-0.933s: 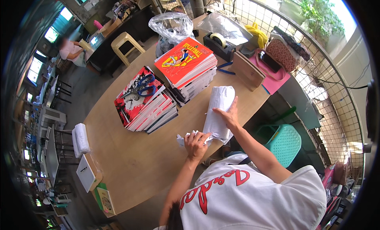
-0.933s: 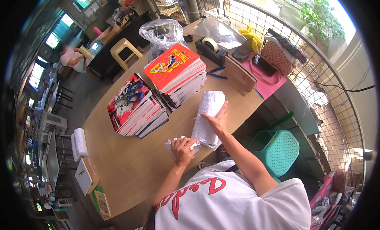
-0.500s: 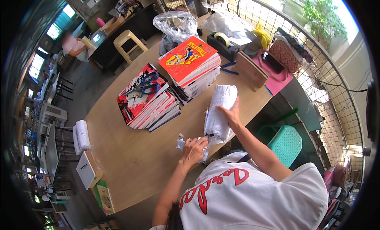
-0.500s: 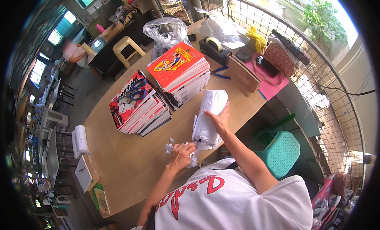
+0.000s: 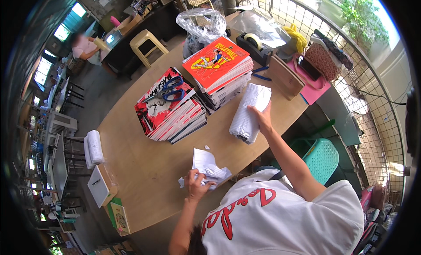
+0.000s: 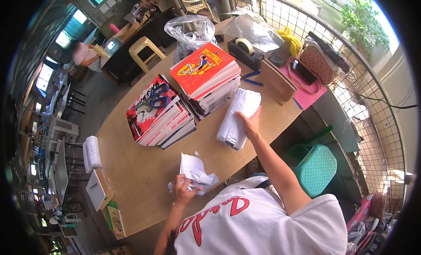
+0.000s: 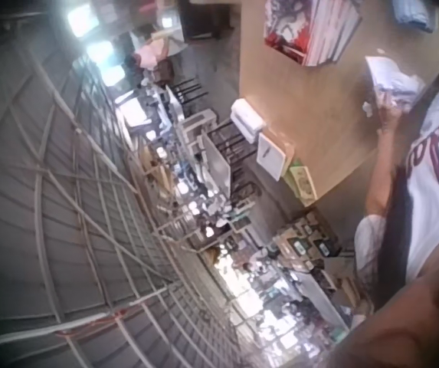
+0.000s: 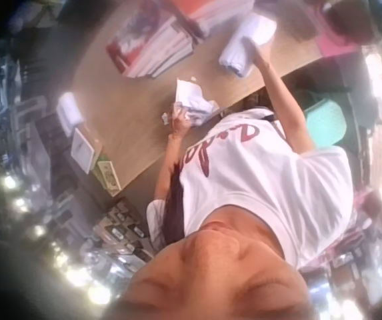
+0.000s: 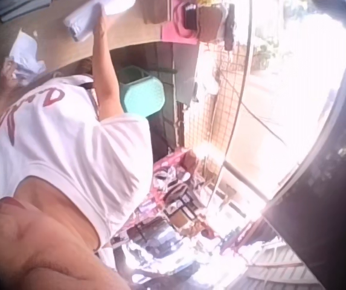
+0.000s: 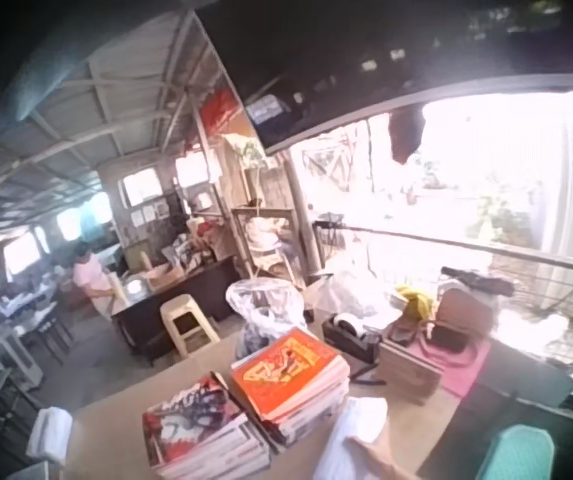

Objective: The person binds notebooks by hand using spiral coils. The person removes white paper wrapping from stacks of notebook pages, aligns the pages, and manually inserts a plastic spiral coil through the pre-punched holes of each notebook.

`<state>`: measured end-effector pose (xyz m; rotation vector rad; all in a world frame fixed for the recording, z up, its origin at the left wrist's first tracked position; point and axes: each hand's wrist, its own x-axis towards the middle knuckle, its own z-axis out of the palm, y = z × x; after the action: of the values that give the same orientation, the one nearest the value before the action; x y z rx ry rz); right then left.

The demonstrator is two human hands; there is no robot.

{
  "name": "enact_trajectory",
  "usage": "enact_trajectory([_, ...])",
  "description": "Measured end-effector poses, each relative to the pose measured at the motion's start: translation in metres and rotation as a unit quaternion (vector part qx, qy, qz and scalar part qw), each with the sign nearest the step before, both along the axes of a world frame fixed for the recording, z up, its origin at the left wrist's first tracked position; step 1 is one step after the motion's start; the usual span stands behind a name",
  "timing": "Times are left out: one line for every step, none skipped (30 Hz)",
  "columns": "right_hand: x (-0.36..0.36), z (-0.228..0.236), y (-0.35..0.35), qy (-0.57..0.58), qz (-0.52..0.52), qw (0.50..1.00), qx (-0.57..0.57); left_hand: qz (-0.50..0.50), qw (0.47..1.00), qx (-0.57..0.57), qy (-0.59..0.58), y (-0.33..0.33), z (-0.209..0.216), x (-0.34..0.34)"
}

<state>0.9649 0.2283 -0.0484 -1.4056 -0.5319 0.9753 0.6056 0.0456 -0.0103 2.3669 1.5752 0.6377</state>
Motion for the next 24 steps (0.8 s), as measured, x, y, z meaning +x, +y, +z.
enact_trajectory([0.0,0.002,-0.004,-0.002,0.004,1.0,0.0,0.024,0.999,0.023,-0.04,0.005,0.006,0.0])
enact_trajectory([-0.002,0.004,-0.012,-0.233,-0.04,0.97,-0.063,0.047,0.995,0.044,-0.078,0.013,0.016,0.001])
enact_trajectory([-0.006,0.009,-0.021,-0.447,-0.083,0.882,-0.121,0.073,0.991,0.091,-0.063,0.023,0.041,0.017])
enact_trajectory([-0.025,0.044,-0.036,-0.47,-0.037,0.882,-0.023,0.091,0.99,0.096,-0.057,0.028,0.045,0.014])
enact_trajectory([-0.038,0.081,-0.06,-0.491,0.002,0.868,0.074,0.102,0.981,0.109,-0.122,0.035,0.047,0.014])
enact_trajectory([-0.046,0.09,-0.082,-0.413,0.131,0.896,0.094,0.1,0.969,0.118,-0.191,0.043,0.05,0.023])
enact_trajectory([-0.061,0.112,-0.095,-0.274,0.29,0.907,0.136,0.115,0.962,0.051,-0.244,0.049,0.056,0.035])
enact_trajectory([-0.072,0.105,-0.101,-0.188,0.355,0.909,0.108,0.074,0.958,0.099,-0.259,0.062,0.067,0.052])
enact_trajectory([-0.082,0.089,-0.104,-0.099,0.414,0.901,0.08,0.07,0.937,0.076,-0.333,0.069,0.064,0.067])
enact_trajectory([-0.094,0.082,-0.1,0.076,0.424,0.896,0.113,0.07,0.912,0.054,-0.401,0.072,0.059,0.083])
enact_trajectory([-0.105,0.077,-0.097,0.252,0.421,0.861,0.131,0.118,0.847,-0.032,-0.518,0.069,0.07,0.11])
enact_trajectory([-0.11,0.089,-0.092,0.387,0.416,0.815,0.117,0.119,0.802,-0.078,-0.581,0.073,0.08,0.129])
enact_trajectory([-0.111,0.093,-0.084,0.384,0.42,0.814,0.119,0.11,0.802,-0.058,-0.585,0.075,0.071,0.135])
enact_trajectory([-0.113,0.094,-0.079,0.302,0.409,0.859,0.062,0.097,0.804,-0.045,-0.586,0.079,0.061,0.136])
enact_trajectory([-0.115,0.095,-0.077,0.217,0.392,0.894,0.005,0.094,0.804,-0.046,-0.585,0.086,0.051,0.13])
enact_trajectory([-0.117,0.096,-0.073,0.214,0.391,0.895,0.007,0.048,0.874,-0.018,-0.484,0.098,0.053,0.127])
enact_trajectory([-0.12,0.096,-0.068,0.241,0.298,0.924,0.007,0.0,0.927,0.011,-0.374,0.108,0.054,0.127])
enact_trajectory([-0.12,0.098,-0.065,0.267,0.201,0.943,0.008,-0.003,0.926,0.013,-0.377,0.112,0.056,0.131])
enact_trajectory([-0.116,0.106,-0.073,0.251,0.181,0.943,0.122,0.008,0.965,0.099,-0.242,0.116,0.076,0.14])
enact_trajectory([-0.104,0.117,-0.069,0.249,0.179,0.943,0.128,0.019,0.977,0.188,-0.099,0.118,0.098,0.147])
enact_trajectory([-0.09,0.129,-0.062,0.363,0.156,0.918,0.003,-0.038,0.987,0.136,-0.073,0.112,0.115,0.15])
enact_trajectory([-0.081,0.137,-0.058,0.465,0.13,0.867,-0.126,-0.092,0.991,0.081,-0.048,0.101,0.121,0.151])
enact_trajectory([-0.077,0.142,-0.056,0.475,0.151,0.864,-0.073,-0.159,0.978,0.061,-0.119,0.098,0.111,0.151])
enact_trajectory([-0.077,0.146,-0.061,0.472,0.153,0.865,-0.07,-0.159,0.978,0.066,-0.121,0.106,0.11,0.153])
